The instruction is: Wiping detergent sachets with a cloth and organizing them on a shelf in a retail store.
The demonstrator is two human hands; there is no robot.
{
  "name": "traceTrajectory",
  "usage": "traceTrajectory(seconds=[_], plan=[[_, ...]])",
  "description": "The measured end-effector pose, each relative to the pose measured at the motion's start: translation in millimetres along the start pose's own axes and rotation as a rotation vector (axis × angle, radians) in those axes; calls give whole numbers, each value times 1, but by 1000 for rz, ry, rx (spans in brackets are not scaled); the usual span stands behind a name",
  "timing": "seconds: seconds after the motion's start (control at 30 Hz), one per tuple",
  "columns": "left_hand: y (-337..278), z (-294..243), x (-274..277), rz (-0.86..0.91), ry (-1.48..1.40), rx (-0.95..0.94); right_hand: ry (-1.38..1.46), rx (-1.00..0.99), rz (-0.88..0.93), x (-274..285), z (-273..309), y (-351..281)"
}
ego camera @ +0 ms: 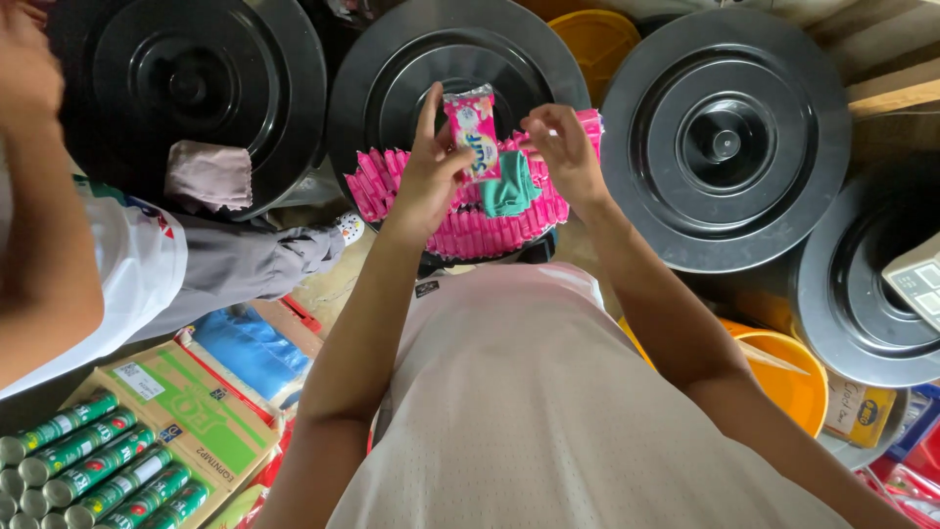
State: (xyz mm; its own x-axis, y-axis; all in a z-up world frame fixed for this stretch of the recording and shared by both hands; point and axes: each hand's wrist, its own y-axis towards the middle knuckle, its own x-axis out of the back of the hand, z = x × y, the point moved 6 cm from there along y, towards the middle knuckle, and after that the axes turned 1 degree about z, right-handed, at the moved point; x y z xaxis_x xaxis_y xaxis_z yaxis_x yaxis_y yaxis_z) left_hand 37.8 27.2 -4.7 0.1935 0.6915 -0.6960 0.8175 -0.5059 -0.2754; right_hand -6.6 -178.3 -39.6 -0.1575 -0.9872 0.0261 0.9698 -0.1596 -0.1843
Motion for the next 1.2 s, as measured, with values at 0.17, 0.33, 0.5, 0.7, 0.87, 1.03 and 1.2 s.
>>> traceTrajectory(seconds=[0.17, 0.33, 0.5, 0.7, 0.87, 1.03, 1.2], plan=[[2, 0, 1, 168, 191, -104, -70, 288, 139, -14, 61, -1], [2, -18, -10, 259, 229, -105, -432, 329, 113, -33, 145, -15], [17, -20, -18, 541, 931, -340, -896, 799, 454, -59, 164, -25], [23, -65, -45, 478, 929, -335, -974, 718, 331, -57, 187, -22], [39, -129, -99, 432, 825, -435, -922, 547, 172, -37, 244, 0], [64, -213, -148, 355, 685, -763, -793, 697, -248, -9, 354, 22], [72, -281, -224, 195, 902, -1257, -802, 1195, -570, -7, 490, 33]])
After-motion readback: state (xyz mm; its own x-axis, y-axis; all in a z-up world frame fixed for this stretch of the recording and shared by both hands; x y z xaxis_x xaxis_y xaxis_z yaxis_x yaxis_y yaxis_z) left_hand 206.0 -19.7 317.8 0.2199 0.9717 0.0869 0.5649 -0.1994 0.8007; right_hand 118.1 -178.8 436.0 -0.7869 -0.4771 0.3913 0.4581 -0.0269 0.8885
